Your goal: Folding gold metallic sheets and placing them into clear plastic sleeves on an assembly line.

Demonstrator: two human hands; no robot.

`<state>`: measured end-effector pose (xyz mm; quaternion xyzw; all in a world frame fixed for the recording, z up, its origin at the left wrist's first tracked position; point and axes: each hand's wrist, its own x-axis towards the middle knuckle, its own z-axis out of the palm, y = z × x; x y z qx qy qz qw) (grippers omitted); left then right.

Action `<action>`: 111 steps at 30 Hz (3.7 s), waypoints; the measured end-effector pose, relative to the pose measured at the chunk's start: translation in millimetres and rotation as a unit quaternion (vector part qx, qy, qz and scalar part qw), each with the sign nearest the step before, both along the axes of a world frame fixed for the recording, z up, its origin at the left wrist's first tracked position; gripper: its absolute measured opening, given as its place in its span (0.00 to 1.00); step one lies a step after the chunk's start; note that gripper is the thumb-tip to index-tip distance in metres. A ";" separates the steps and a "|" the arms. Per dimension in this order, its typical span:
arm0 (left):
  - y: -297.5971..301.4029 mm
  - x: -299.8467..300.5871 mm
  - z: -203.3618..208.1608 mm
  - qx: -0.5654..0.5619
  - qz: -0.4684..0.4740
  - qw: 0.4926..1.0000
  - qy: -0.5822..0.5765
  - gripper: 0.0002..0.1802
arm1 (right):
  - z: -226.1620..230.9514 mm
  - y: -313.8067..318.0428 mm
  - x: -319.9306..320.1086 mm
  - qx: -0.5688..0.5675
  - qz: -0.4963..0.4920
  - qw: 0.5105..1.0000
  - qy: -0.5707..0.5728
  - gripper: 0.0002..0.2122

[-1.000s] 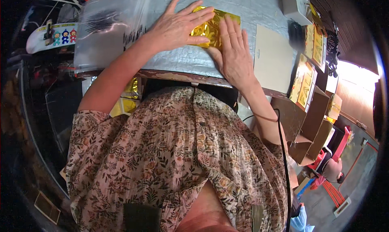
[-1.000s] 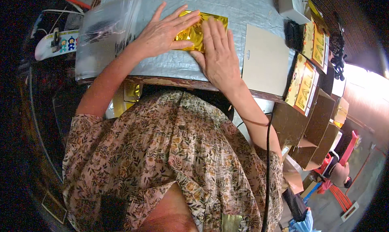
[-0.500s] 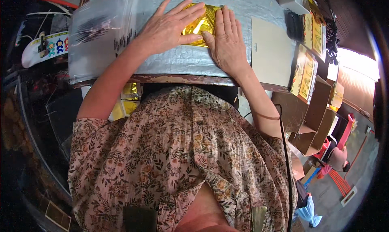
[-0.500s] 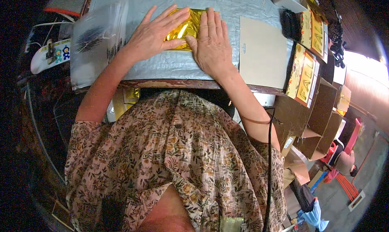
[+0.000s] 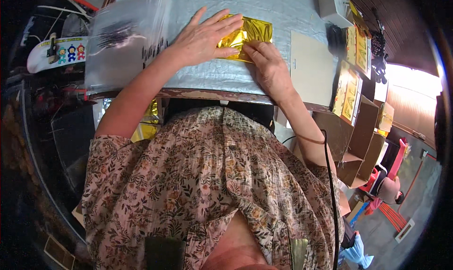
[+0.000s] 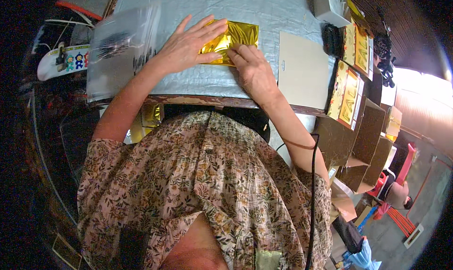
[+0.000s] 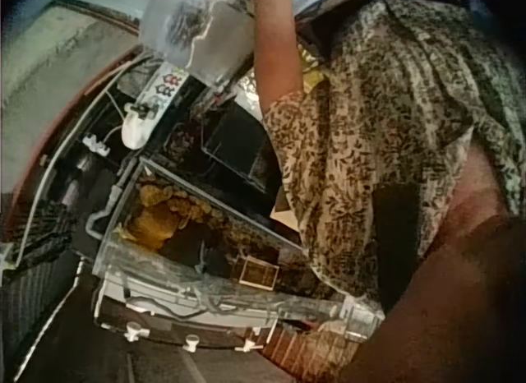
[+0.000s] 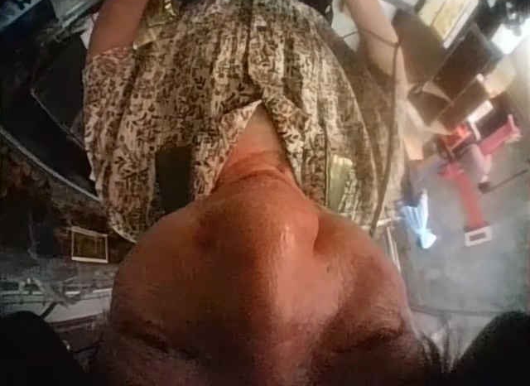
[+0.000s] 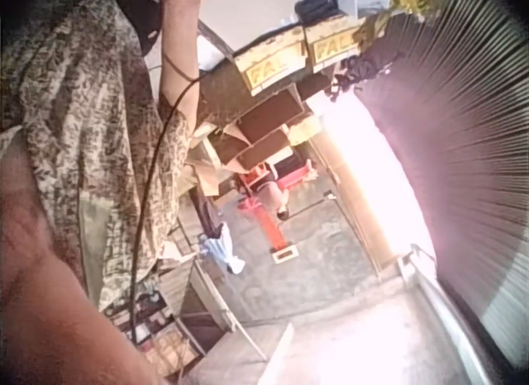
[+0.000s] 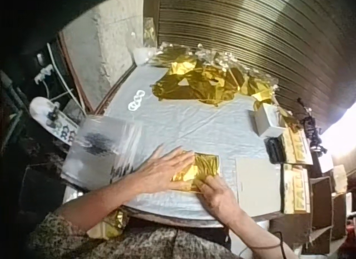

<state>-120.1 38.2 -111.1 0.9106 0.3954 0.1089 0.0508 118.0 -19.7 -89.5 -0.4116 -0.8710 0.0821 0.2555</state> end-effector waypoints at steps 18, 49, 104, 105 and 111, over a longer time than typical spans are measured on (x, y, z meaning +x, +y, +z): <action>-13.0 9.9 41.8 0.143 -0.160 0.975 -0.059 0.05 | 4.5 -1.8 -0.5 -0.010 0.013 1.000 0.024 0.15; -54.1 60.0 45.0 -0.420 0.059 0.544 -0.724 0.15 | 58.1 -23.9 13.6 -0.263 -0.204 0.778 0.533 0.10; -49.0 95.3 60.8 -0.418 0.142 0.571 -0.692 0.14 | 51.4 -38.6 79.8 -0.403 -0.180 0.747 0.497 0.04; -50.6 97.1 66.9 -0.443 0.137 0.555 -0.691 0.14 | 52.4 -41.6 83.6 -0.394 -0.175 0.749 0.503 0.04; -45.0 120.9 75.7 -0.538 0.087 0.523 -0.655 0.19 | 62.3 -75.3 140.2 -0.335 -0.236 0.737 0.537 0.02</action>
